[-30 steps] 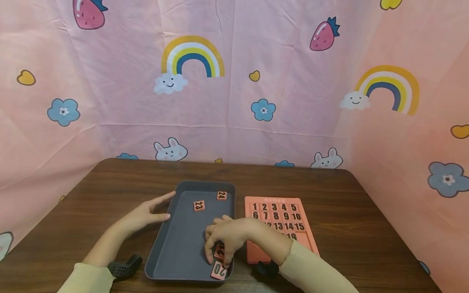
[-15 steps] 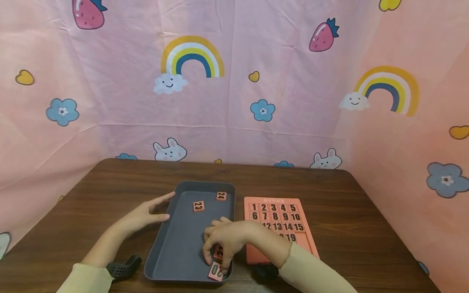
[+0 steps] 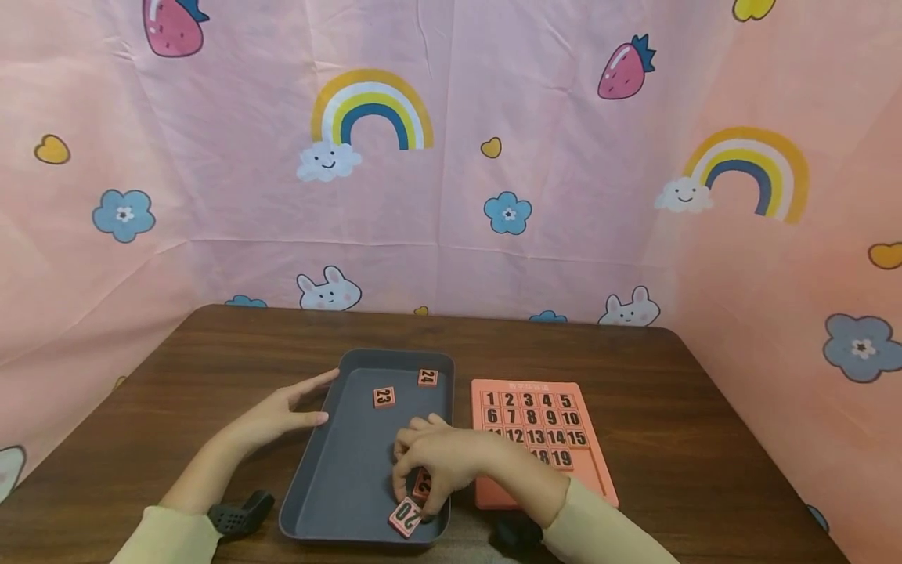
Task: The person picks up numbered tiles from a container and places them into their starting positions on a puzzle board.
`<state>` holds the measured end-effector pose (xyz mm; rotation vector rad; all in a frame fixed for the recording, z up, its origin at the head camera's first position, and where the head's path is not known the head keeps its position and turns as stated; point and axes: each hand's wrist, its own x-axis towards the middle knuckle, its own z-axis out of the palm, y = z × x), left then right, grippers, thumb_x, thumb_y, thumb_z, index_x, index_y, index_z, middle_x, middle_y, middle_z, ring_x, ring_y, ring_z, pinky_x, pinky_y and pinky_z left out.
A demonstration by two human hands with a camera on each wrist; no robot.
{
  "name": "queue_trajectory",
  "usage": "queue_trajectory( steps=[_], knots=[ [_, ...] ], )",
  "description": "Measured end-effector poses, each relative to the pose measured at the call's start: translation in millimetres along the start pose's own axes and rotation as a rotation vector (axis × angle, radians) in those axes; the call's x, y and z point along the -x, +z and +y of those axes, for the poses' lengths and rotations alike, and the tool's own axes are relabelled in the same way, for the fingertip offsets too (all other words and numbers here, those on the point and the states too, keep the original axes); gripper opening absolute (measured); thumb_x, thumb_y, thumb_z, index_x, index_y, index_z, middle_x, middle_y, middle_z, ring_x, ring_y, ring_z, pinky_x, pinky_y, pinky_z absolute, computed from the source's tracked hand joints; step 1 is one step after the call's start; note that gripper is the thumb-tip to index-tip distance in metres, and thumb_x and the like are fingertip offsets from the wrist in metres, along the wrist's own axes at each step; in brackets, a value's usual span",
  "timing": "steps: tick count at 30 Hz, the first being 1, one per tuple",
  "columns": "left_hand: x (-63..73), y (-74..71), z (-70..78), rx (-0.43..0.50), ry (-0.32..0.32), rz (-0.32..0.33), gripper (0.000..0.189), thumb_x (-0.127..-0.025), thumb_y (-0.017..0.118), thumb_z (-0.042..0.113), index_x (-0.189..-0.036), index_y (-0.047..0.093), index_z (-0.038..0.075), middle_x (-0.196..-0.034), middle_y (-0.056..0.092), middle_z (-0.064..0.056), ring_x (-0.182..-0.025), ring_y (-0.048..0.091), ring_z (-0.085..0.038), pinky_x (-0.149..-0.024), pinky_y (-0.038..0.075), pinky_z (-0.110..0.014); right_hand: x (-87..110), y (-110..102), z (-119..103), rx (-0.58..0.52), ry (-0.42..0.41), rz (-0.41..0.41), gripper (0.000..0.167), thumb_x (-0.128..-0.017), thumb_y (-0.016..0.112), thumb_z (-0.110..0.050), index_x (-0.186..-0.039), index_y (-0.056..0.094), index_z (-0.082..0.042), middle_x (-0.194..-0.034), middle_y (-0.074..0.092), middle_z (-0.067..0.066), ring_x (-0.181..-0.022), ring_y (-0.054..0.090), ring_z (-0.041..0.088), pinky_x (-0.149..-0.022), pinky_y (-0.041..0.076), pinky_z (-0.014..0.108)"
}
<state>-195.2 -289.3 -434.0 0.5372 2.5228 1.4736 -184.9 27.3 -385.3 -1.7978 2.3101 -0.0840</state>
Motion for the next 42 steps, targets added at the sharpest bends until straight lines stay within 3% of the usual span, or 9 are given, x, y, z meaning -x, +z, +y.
queue_trajectory(
  steps=[6, 12, 18, 28, 42],
  knots=[
    [-0.2, 0.1, 0.1, -0.001, -0.011, 0.005, 0.068, -0.092, 0.066, 0.022, -0.15, 0.032, 0.013, -0.151, 0.029, -0.022, -0.137, 0.02, -0.048, -0.1, 0.024, -0.068, 7.4, 3.1, -0.5, 0.003, 0.016, 0.169, 0.026, -0.066, 0.083, -0.051, -0.084, 0.072, -0.037, -0.096, 0.04, -0.014, -0.088, 0.031, 0.003, -0.073, 0.022, 0.021],
    [0.2, -0.2, -0.8, 0.001, -0.005, 0.003, 0.068, -0.092, 0.066, 0.021, -0.15, 0.032, 0.013, -0.151, 0.029, -0.021, -0.137, 0.018, -0.048, -0.099, 0.024, -0.069, 23.0, -1.5, -7.6, -0.02, 0.086, 0.298, 0.026, -0.067, 0.082, -0.052, -0.079, 0.07, -0.032, -0.096, 0.038, -0.012, -0.089, 0.03, 0.006, -0.073, 0.022, 0.024],
    [0.1, -1.4, -0.4, -0.013, -0.006, -0.002, 0.068, -0.092, 0.065, 0.022, -0.151, 0.031, 0.014, -0.152, 0.028, -0.021, -0.138, 0.018, -0.047, -0.099, 0.025, -0.069, 41.8, -1.9, -10.6, -0.069, 0.202, 0.39, 0.025, -0.067, 0.084, -0.048, -0.079, 0.069, -0.031, -0.096, 0.036, -0.011, -0.088, 0.029, 0.008, -0.073, 0.024, 0.026],
    [0.0, -1.1, -1.0, -0.032, -0.021, 0.0, 0.069, -0.091, 0.066, 0.025, -0.151, 0.032, 0.015, -0.151, 0.03, -0.023, -0.137, 0.021, -0.047, -0.099, 0.028, -0.067, 82.1, 3.6, -11.1, -0.126, 0.438, 0.597, 0.029, -0.06, 0.089, -0.041, -0.071, 0.066, -0.027, -0.093, 0.035, -0.01, -0.089, 0.03, 0.014, -0.077, 0.025, 0.04],
    [1.5, -1.4, 2.1, -0.016, -0.017, -0.004, 0.069, -0.092, 0.066, 0.024, -0.151, 0.031, 0.016, -0.152, 0.028, -0.021, -0.137, 0.02, -0.047, -0.099, 0.027, -0.067, 135.3, 24.9, 1.1, -0.017, 0.655, 0.773, 0.035, -0.052, 0.092, -0.036, -0.063, 0.06, -0.029, -0.094, 0.043, -0.01, -0.089, 0.038, 0.015, -0.074, 0.026, 0.038]
  ],
)
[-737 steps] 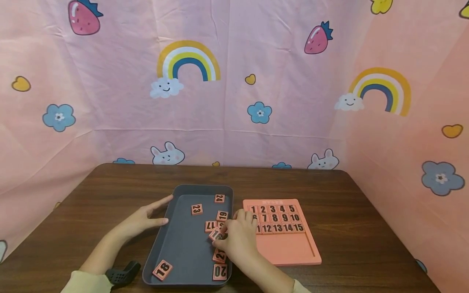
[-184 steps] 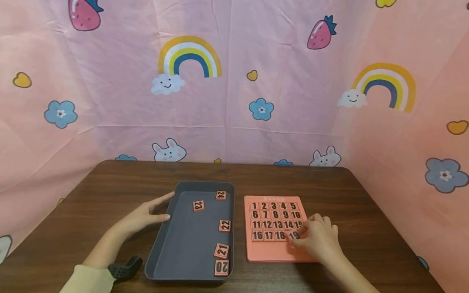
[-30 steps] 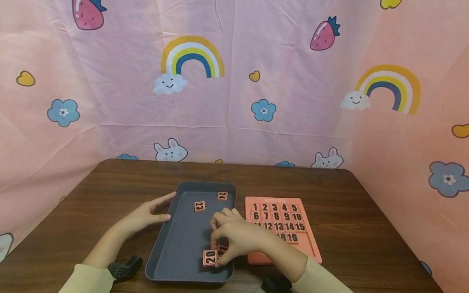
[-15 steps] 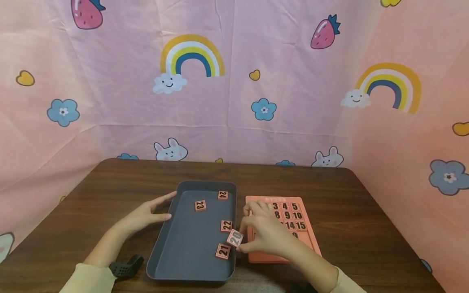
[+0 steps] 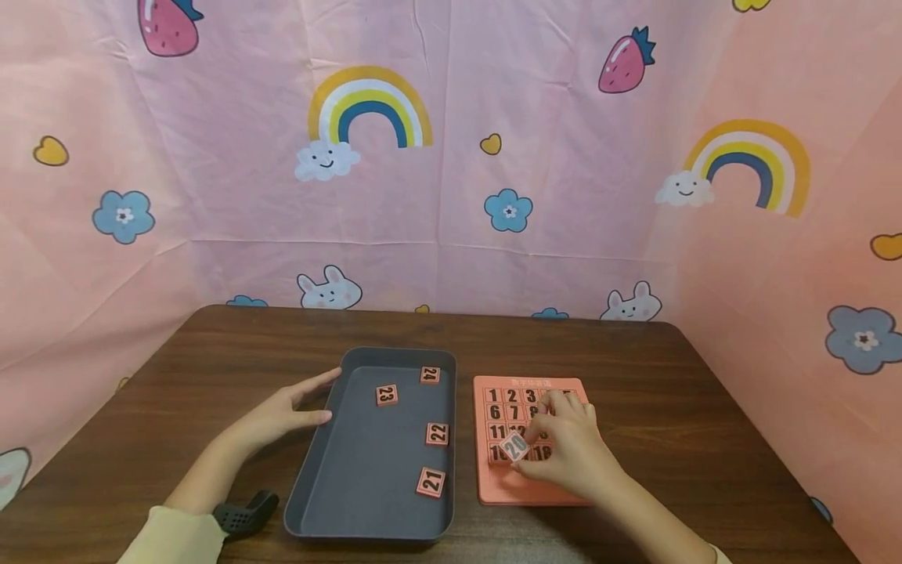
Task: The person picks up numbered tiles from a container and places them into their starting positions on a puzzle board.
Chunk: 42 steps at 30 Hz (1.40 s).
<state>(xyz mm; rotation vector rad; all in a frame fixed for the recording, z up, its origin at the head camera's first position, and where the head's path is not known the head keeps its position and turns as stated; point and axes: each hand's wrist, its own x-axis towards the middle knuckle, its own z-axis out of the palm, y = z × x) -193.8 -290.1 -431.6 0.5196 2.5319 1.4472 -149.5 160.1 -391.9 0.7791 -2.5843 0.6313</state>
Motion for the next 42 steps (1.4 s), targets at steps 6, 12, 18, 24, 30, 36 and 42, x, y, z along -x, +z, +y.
queue_trajectory(
  steps=[6, 12, 18, 24, 30, 36, 42],
  knots=[
    [-0.5, 0.1, -0.1, 0.009, 0.013, 0.005, 0.068, -0.092, 0.065, 0.022, -0.151, 0.031, 0.015, -0.152, 0.028, -0.021, -0.138, 0.018, -0.047, -0.1, 0.025, -0.068, 10.6, -5.4, 8.2, 0.024, 0.094, 0.052, 0.036, -0.054, 0.091, -0.03, -0.061, 0.056, -0.026, -0.089, 0.041, -0.009, -0.085, 0.038, 0.016, -0.069, 0.023, 0.036],
    [-1.3, 0.4, -3.3, -0.002, 0.005, 0.007, 0.069, -0.091, 0.066, 0.024, -0.151, 0.032, 0.016, -0.151, 0.029, -0.022, -0.137, 0.02, -0.047, -0.099, 0.026, -0.068, 21.1, -12.7, 17.0, 0.089, 0.238, 0.055, 0.036, -0.059, 0.089, -0.033, -0.062, 0.054, -0.023, -0.092, 0.047, -0.002, -0.089, 0.041, 0.024, -0.073, 0.025, 0.042],
    [-1.6, 0.6, -5.0, -0.007, 0.008, 0.006, 0.069, -0.091, 0.066, 0.024, -0.151, 0.032, 0.017, -0.151, 0.029, -0.021, -0.137, 0.02, -0.047, -0.098, 0.027, -0.068, 32.0, -22.3, 26.3, 0.159, 0.346, 0.048, 0.038, -0.062, 0.087, -0.04, -0.06, 0.054, -0.022, -0.094, 0.05, 0.004, -0.089, 0.042, 0.029, -0.071, 0.027, 0.048],
    [-2.2, 0.6, -7.1, 0.004, 0.008, -0.003, 0.069, -0.091, 0.067, 0.025, -0.151, 0.032, 0.018, -0.151, 0.029, -0.021, -0.137, 0.02, -0.047, -0.099, 0.027, -0.067, 42.7, -28.6, 37.3, 0.205, 0.453, -0.036, 0.042, -0.064, 0.084, -0.047, -0.059, 0.051, -0.021, -0.091, 0.051, 0.005, -0.087, 0.043, 0.03, -0.068, 0.028, 0.047],
    [-1.7, 0.4, -5.8, -0.004, 0.0, 0.001, 0.069, -0.091, 0.066, 0.025, -0.151, 0.032, 0.017, -0.152, 0.028, -0.021, -0.137, 0.019, -0.047, -0.099, 0.026, -0.069, 46.9, -29.6, 43.5, 0.202, 0.499, -0.092, 0.044, -0.065, 0.083, -0.05, -0.057, 0.051, -0.02, -0.088, 0.051, 0.004, -0.085, 0.043, 0.03, -0.068, 0.027, 0.047],
    [-0.4, 1.5, -6.0, 0.0, 0.01, 0.002, 0.069, -0.092, 0.066, 0.023, -0.151, 0.032, 0.015, -0.152, 0.028, -0.021, -0.138, 0.018, -0.047, -0.099, 0.023, -0.07, 48.7, -25.2, 49.1, 0.175, 0.503, -0.122, 0.043, -0.065, 0.084, -0.045, -0.057, 0.051, -0.02, -0.085, 0.049, 0.002, -0.083, 0.042, 0.028, -0.07, 0.028, 0.047],
    [-1.3, 1.1, -3.6, 0.003, 0.01, 0.007, 0.068, -0.092, 0.066, 0.022, -0.15, 0.032, 0.013, -0.151, 0.029, -0.021, -0.137, 0.017, -0.048, -0.098, 0.022, -0.071, 48.4, -23.5, 50.1, 0.182, 0.496, -0.152, 0.044, -0.065, 0.083, -0.046, -0.057, 0.05, -0.019, -0.085, 0.05, 0.003, -0.084, 0.042, 0.029, -0.07, 0.027, 0.046]
  ],
)
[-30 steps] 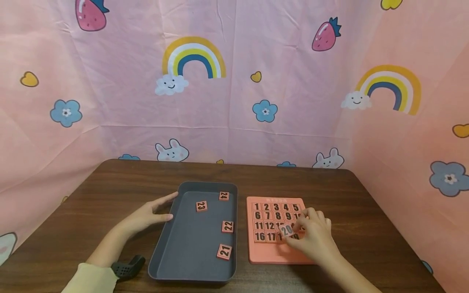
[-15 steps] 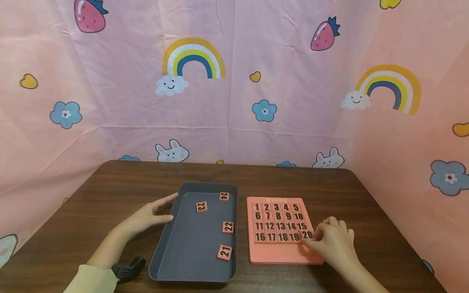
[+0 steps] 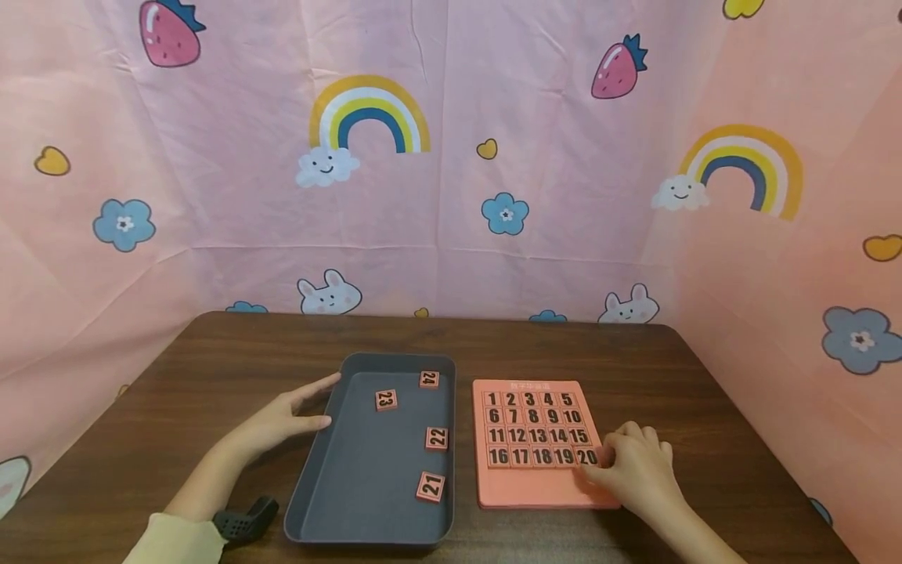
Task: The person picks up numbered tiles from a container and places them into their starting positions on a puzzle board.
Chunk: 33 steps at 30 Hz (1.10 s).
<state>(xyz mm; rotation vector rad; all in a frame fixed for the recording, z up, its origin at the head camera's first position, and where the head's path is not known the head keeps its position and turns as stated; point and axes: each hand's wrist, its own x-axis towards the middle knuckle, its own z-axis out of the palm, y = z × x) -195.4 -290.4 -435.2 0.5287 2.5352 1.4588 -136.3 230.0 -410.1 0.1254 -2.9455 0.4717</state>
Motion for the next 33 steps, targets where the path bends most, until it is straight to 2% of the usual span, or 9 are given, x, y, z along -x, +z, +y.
queue_trajectory(
  steps=[5, 9, 15, 19, 24, 29, 33],
  knots=[
    [-0.3, 0.0, 0.1, -0.003, -0.008, 0.0, 0.069, -0.092, 0.066, 0.023, -0.15, 0.032, 0.013, -0.152, 0.028, -0.021, -0.138, 0.017, -0.048, -0.099, 0.022, -0.071, -0.7, -0.6, 0.3, 0.024, 0.005, -0.023, 0.044, -0.065, 0.082, -0.051, -0.06, 0.052, -0.019, -0.085, 0.05, 0.003, -0.086, 0.043, 0.03, -0.07, 0.028, 0.048],
    [-0.4, 0.4, 0.9, 0.001, -0.006, -0.002, 0.069, -0.092, 0.066, 0.023, -0.151, 0.032, 0.013, -0.151, 0.028, -0.022, -0.137, 0.017, -0.048, -0.099, 0.024, -0.07, -0.7, -1.4, 0.7, 0.042, -0.01, -0.011, 0.037, -0.066, 0.083, -0.047, -0.064, 0.056, -0.022, -0.085, 0.05, 0.004, -0.086, 0.043, 0.031, -0.07, 0.029, 0.048],
    [-0.4, -0.1, 1.2, 0.008, 0.022, 0.003, 0.068, -0.092, 0.065, 0.019, -0.15, 0.031, 0.01, -0.151, 0.029, -0.023, -0.137, 0.018, -0.049, -0.099, 0.023, -0.071, -0.3, -2.5, -8.6, 0.036, -0.098, 0.095, 0.028, -0.066, 0.086, -0.038, -0.073, 0.062, -0.023, -0.084, 0.047, 0.001, -0.088, 0.043, 0.03, -0.069, 0.029, 0.046],
    [-0.1, -0.1, 2.0, 0.013, 0.027, 0.003, 0.068, -0.092, 0.065, 0.018, -0.15, 0.031, 0.008, -0.151, 0.028, -0.024, -0.137, 0.018, -0.049, -0.099, 0.022, -0.071, -1.6, 1.0, -26.0, -0.032, -0.212, 0.164, 0.031, -0.064, 0.088, -0.032, -0.083, 0.067, -0.02, -0.086, 0.046, -0.003, -0.086, 0.042, 0.024, -0.068, 0.028, 0.041],
    [0.7, -0.6, 2.5, 0.009, 0.012, 0.003, 0.068, -0.092, 0.065, 0.02, -0.15, 0.031, 0.01, -0.151, 0.027, -0.024, -0.137, 0.017, -0.049, -0.099, 0.022, -0.07, -2.7, 10.7, -53.6, -0.16, -0.343, 0.18, 0.034, -0.061, 0.09, -0.029, -0.087, 0.069, -0.022, -0.085, 0.045, -0.008, -0.082, 0.039, 0.014, -0.068, 0.025, 0.036],
    [0.9, -0.5, 1.0, 0.004, -0.004, -0.008, 0.069, -0.092, 0.065, 0.022, -0.151, 0.031, 0.013, -0.151, 0.027, -0.024, -0.137, 0.018, -0.048, -0.1, 0.025, -0.068, -1.4, 21.2, -84.8, -0.287, -0.467, 0.147, 0.035, -0.062, 0.09, -0.029, -0.09, 0.071, -0.023, -0.088, 0.045, -0.011, -0.084, 0.038, 0.009, -0.073, 0.027, 0.038],
    [-0.7, -1.5, 0.7, 0.007, -0.002, -0.01, 0.069, -0.092, 0.066, 0.022, -0.151, 0.031, 0.012, -0.15, 0.028, -0.024, -0.137, 0.02, -0.048, -0.099, 0.026, -0.067, -3.3, 27.8, -109.3, -0.329, -0.517, 0.087, 0.035, -0.065, 0.088, -0.034, -0.094, 0.071, -0.024, -0.09, 0.042, -0.013, -0.084, 0.036, 0.009, -0.074, 0.026, 0.038]
  ],
)
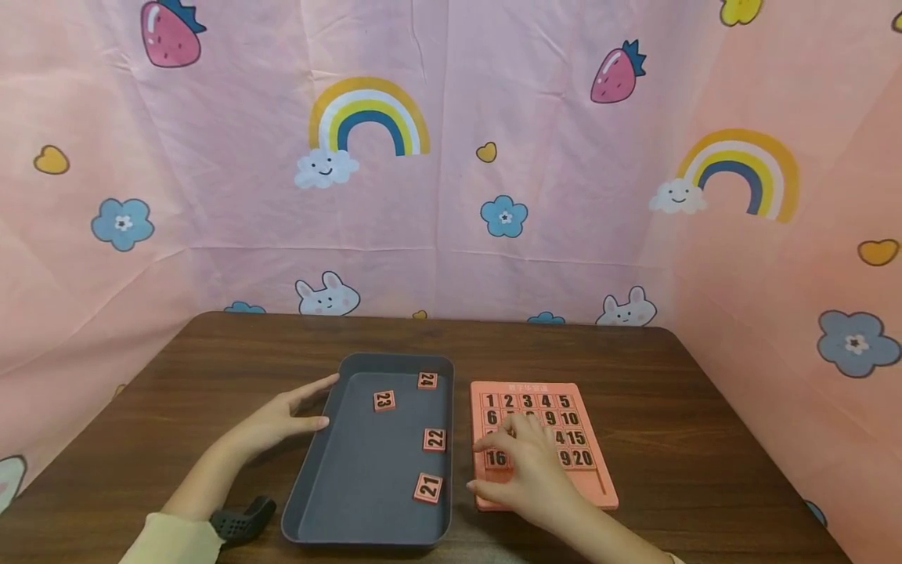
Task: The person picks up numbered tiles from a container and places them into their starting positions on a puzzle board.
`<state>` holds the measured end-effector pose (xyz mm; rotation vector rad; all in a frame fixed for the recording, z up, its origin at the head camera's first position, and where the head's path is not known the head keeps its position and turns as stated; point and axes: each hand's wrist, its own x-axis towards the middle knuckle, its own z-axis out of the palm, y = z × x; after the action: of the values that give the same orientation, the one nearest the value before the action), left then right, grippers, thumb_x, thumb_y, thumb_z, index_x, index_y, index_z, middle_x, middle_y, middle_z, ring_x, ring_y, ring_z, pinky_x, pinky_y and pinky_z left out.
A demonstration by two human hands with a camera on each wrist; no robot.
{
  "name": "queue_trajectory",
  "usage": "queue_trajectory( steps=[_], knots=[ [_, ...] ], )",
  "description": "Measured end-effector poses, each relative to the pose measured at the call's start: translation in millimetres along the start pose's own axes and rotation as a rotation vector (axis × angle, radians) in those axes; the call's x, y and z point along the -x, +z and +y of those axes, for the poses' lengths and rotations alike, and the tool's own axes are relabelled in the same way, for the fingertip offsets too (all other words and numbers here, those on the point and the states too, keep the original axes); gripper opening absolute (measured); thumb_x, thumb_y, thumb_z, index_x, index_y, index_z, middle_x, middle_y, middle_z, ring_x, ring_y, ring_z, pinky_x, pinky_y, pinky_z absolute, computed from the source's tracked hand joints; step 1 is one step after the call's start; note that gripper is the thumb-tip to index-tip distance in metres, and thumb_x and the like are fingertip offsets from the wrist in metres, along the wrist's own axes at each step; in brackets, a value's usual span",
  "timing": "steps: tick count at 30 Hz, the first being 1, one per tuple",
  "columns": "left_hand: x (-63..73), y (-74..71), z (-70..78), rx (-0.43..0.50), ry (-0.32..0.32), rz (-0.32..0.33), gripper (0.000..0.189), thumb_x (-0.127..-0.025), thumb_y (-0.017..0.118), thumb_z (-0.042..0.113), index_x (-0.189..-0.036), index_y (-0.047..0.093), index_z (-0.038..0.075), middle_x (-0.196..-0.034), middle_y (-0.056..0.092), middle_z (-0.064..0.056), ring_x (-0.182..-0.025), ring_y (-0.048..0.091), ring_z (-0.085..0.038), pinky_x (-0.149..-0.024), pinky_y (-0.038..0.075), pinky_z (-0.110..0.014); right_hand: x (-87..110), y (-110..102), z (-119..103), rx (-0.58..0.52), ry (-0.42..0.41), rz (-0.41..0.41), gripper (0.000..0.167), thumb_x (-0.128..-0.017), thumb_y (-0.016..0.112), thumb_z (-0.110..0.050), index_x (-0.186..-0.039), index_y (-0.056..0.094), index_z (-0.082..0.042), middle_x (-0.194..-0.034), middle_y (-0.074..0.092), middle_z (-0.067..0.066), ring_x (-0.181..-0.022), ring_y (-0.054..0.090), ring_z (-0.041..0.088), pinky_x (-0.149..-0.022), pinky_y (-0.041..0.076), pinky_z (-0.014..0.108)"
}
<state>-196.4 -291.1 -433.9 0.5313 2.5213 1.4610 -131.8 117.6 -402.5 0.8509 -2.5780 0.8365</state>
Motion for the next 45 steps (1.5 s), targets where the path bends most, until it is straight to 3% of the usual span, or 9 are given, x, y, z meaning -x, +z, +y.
queue_trajectory(
  steps=[3, 11, 19, 25, 32, 38, 41, 45],
  knots=[
    [0.5, 0.4, -1.9, 0.006, 0.006, 0.003, 0.069, -0.092, 0.066, 0.021, -0.15, 0.031, 0.012, -0.151, 0.028, -0.024, -0.137, 0.019, -0.048, -0.1, 0.026, -0.067, -10.5, 9.6, -11.7, -0.002, -0.002, -0.057, 0.033, -0.067, 0.086, -0.037, -0.095, 0.072, -0.025, -0.09, 0.04, -0.012, -0.086, 0.035, 0.011, -0.075, 0.027, 0.038],
    [0.0, 3.1, -4.0, 0.007, 0.011, 0.003, 0.069, -0.091, 0.066, 0.021, -0.15, 0.031, 0.011, -0.15, 0.028, -0.024, -0.137, 0.019, -0.049, -0.099, 0.025, -0.068, -31.7, 27.5, -33.4, 0.155, 0.041, -0.255, 0.035, -0.064, 0.084, -0.045, -0.092, 0.074, -0.026, -0.086, 0.037, -0.01, -0.082, 0.031, 0.013, -0.073, 0.028, 0.034],
    [-0.9, 1.3, -5.6, 0.014, 0.014, 0.005, 0.069, -0.091, 0.066, 0.021, -0.15, 0.032, 0.012, -0.151, 0.028, -0.024, -0.137, 0.018, -0.049, -0.099, 0.025, -0.069, -39.9, 33.6, -42.1, 0.209, 0.079, -0.324, 0.033, -0.055, 0.09, -0.042, -0.081, 0.073, -0.031, -0.087, 0.038, -0.009, -0.081, 0.03, 0.014, -0.07, 0.027, 0.033],
    [-0.7, 0.7, -5.1, 0.024, 0.015, 0.005, 0.069, -0.091, 0.066, 0.02, -0.15, 0.032, 0.012, -0.151, 0.028, -0.023, -0.137, 0.017, -0.049, -0.099, 0.025, -0.069, -43.9, 37.1, -44.0, 0.21, 0.073, -0.354, 0.029, -0.054, 0.092, -0.038, -0.072, 0.071, -0.03, -0.087, 0.038, -0.009, -0.08, 0.03, 0.014, -0.07, 0.025, 0.033],
    [-0.5, 1.1, -3.6, 0.011, 0.003, 0.0, 0.068, -0.092, 0.066, 0.022, -0.15, 0.032, 0.013, -0.151, 0.028, -0.023, -0.137, 0.018, -0.049, -0.098, 0.027, -0.068, -45.7, 37.6, -46.9, 0.247, 0.062, -0.37, 0.033, -0.054, 0.092, -0.036, -0.055, 0.06, -0.029, -0.084, 0.041, -0.009, -0.08, 0.031, 0.013, -0.068, 0.027, 0.033],
    [-0.6, 1.5, -1.6, 0.002, 0.0, 0.004, 0.069, -0.091, 0.066, 0.023, -0.151, 0.031, 0.013, -0.151, 0.028, -0.023, -0.137, 0.019, -0.049, -0.099, 0.026, -0.068, -45.2, 39.5, -44.9, 0.228, 0.063, -0.356, 0.035, -0.056, 0.09, -0.042, -0.054, 0.058, -0.028, -0.083, 0.04, -0.009, -0.079, 0.03, 0.013, -0.069, 0.026, 0.031],
    [-0.6, 1.5, -2.5, -0.004, 0.004, 0.003, 0.069, -0.091, 0.066, 0.023, -0.151, 0.031, 0.013, -0.151, 0.028, -0.023, -0.137, 0.018, -0.049, -0.099, 0.026, -0.068, -43.0, 40.1, -43.1, 0.216, 0.056, -0.311, 0.031, -0.058, 0.088, -0.043, -0.057, 0.06, -0.029, -0.084, 0.041, -0.009, -0.08, 0.031, 0.013, -0.069, 0.026, 0.031],
    [-0.7, 1.4, -4.4, 0.005, 0.015, 0.006, 0.069, -0.091, 0.066, 0.021, -0.15, 0.033, 0.012, -0.151, 0.029, -0.023, -0.137, 0.019, -0.048, -0.099, 0.026, -0.068, -38.1, 35.9, -41.9, 0.21, 0.047, -0.191, 0.027, -0.058, 0.085, -0.043, -0.061, 0.064, -0.028, -0.084, 0.041, -0.009, -0.082, 0.033, 0.013, -0.07, 0.028, 0.031]
  ],
)
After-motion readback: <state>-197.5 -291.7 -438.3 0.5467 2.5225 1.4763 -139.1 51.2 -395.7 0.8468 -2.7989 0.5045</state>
